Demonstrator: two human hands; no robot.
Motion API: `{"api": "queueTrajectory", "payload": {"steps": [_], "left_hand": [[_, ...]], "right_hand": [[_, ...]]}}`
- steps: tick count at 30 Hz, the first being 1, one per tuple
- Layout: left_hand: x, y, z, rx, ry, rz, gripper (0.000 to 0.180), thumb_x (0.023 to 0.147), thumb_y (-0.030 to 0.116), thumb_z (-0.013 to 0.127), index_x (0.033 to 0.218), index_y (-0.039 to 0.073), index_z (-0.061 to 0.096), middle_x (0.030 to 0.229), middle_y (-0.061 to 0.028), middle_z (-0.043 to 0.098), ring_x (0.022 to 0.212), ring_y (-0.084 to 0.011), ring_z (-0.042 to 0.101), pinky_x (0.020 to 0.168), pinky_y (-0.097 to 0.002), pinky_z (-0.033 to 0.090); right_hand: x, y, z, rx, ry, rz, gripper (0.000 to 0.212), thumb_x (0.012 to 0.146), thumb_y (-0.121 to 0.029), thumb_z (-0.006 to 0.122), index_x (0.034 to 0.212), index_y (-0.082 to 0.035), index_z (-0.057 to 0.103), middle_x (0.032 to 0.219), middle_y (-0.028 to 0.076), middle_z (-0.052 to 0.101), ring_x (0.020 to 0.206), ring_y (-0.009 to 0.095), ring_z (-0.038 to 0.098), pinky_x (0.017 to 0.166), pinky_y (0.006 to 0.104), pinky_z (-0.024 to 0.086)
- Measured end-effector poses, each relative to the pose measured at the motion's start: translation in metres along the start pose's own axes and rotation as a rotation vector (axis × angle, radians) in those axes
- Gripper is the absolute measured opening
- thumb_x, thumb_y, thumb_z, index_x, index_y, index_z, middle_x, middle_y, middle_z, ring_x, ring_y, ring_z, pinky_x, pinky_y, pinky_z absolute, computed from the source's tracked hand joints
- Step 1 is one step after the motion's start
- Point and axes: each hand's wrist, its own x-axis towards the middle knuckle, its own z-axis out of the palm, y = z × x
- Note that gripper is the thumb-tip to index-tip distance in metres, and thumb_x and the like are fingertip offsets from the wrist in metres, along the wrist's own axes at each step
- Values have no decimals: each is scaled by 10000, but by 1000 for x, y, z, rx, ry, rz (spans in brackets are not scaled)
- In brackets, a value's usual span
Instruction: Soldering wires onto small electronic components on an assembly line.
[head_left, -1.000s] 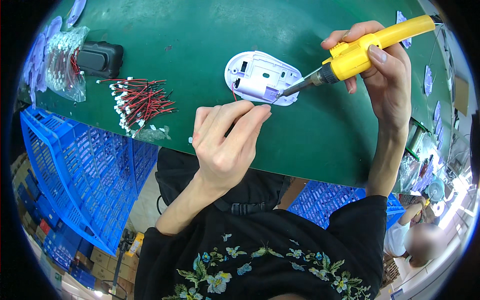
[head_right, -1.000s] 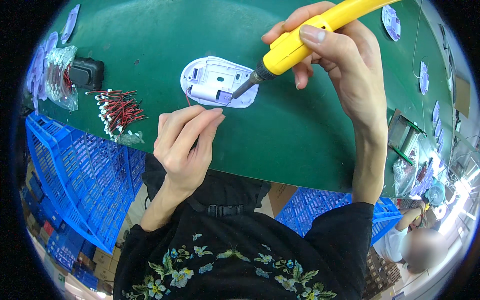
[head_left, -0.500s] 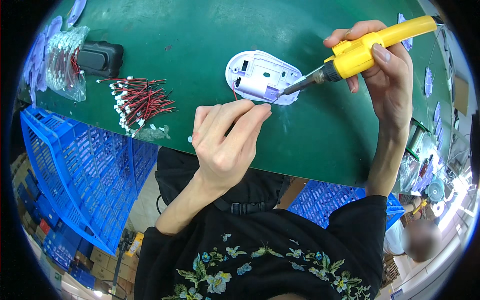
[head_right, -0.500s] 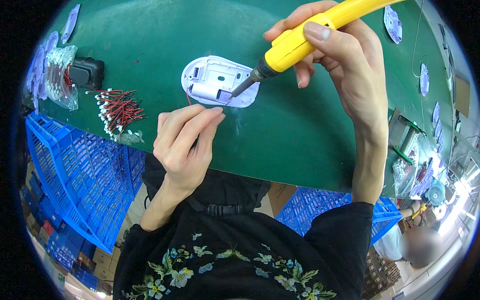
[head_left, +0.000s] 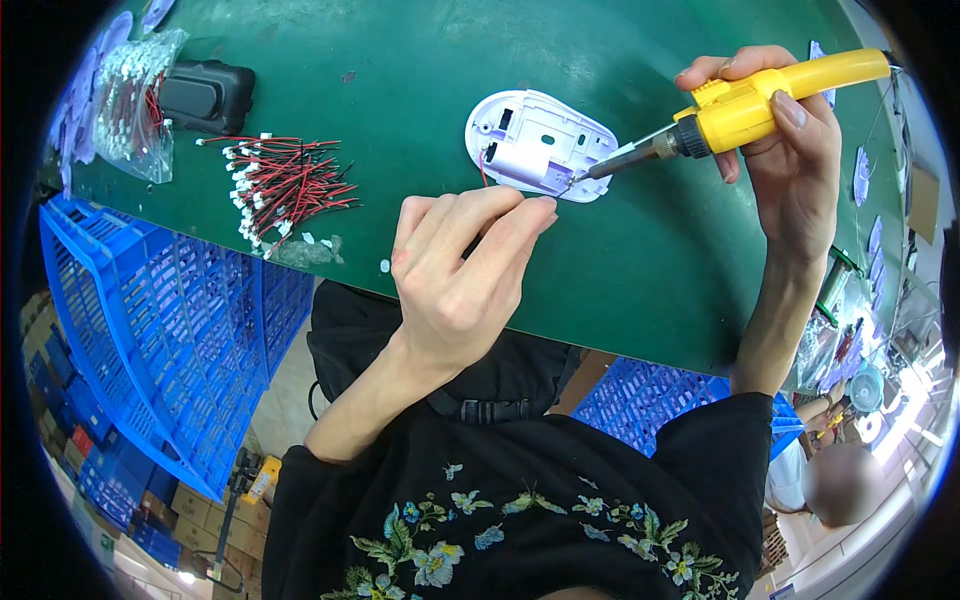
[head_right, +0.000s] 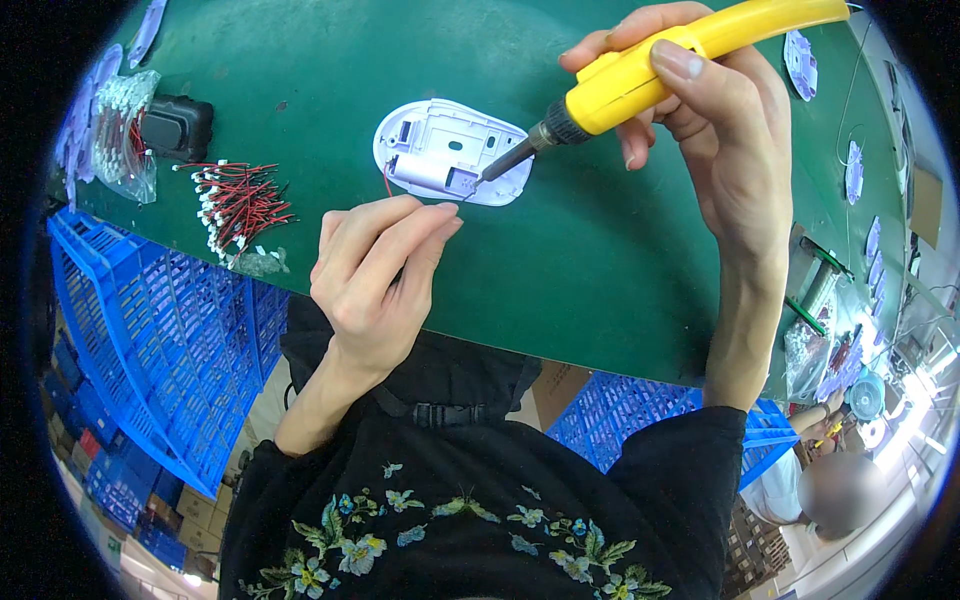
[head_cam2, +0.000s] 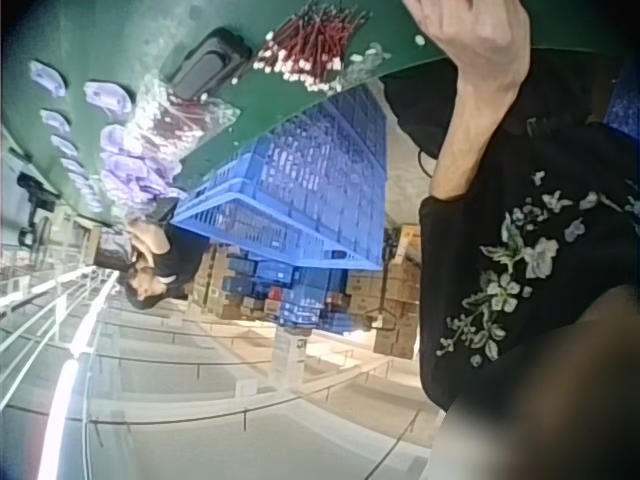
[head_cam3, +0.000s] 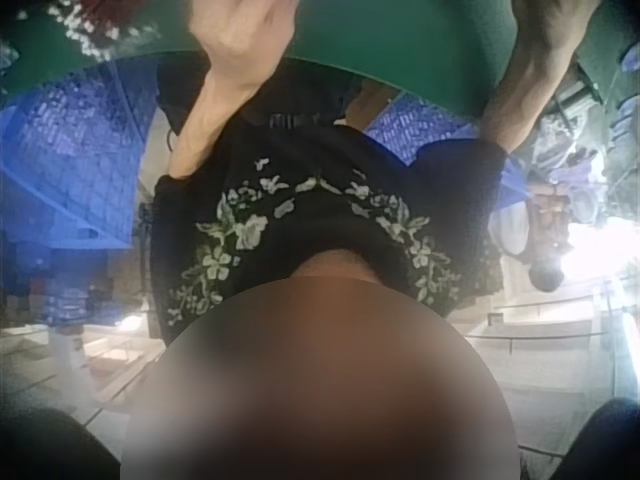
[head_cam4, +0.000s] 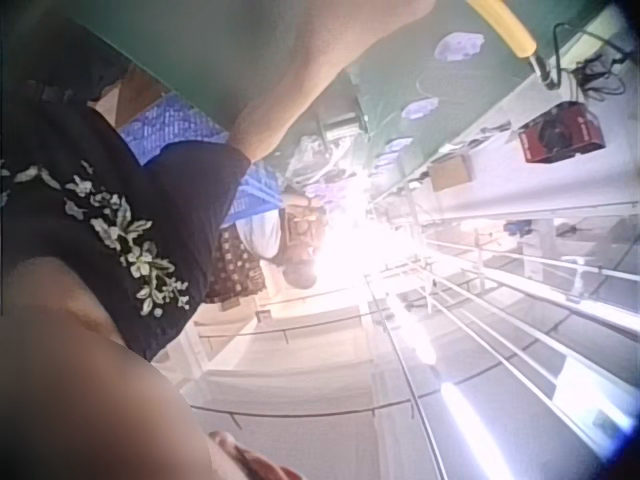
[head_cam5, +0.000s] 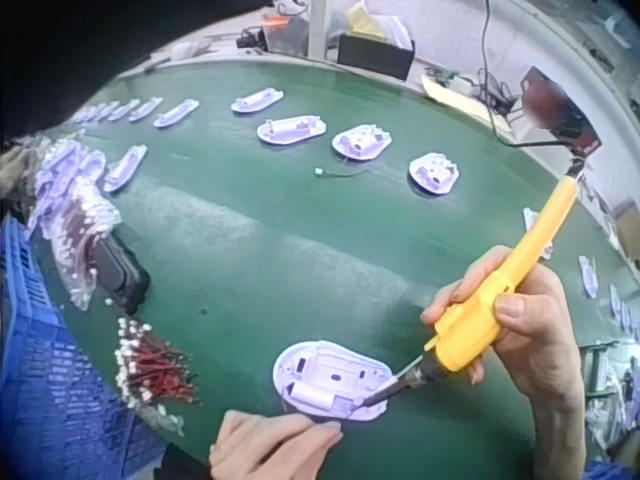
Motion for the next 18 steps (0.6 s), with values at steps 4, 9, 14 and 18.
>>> {"api": "queueTrajectory", "payload": {"steps": [4, 9, 14, 18], "left_hand": [[5, 2, -3, 7, -16, 11, 299, 705, 14, 883, 981, 70, 782, 917, -29, 710, 767, -204, 628, 694, -325, 436], [36, 8, -27, 205, -116, 25, 317, 734, 43, 847, 1034, 117, 779, 1190, -64, 670, 1034, -269, 575, 844, -370, 423], [63, -1, -40, 401, -395, 220, 271, 742, 152, 832, 1002, 182, 763, 1355, -14, 618, 1247, -289, 533, 1022, -430, 311], [64, -13, -119, 649, -182, 68, 249, 793, 34, 787, 1031, 80, 734, 1324, -120, 644, 1266, -331, 569, 1055, -418, 409]], "right_hand": [[0, -4, -11, 36, -7, -8, 422, 1013, -353, 473, 1214, -1, 588, 1199, 290, 668, 729, 131, 622, 596, 228, 507], [-3, -25, -44, 67, 69, -73, 439, 1032, -352, 440, 1249, 2, 584, 1239, 291, 650, 787, 120, 625, 619, 215, 496], [-15, -53, -57, 130, 233, -263, 410, 1030, -320, 464, 1211, 14, 617, 1160, 271, 703, 682, 135, 583, 626, 238, 507], [-34, -57, -88, 124, 316, -323, 427, 1051, -336, 433, 1239, 5, 610, 1191, 270, 695, 667, 109, 521, 637, 237, 479]]}}
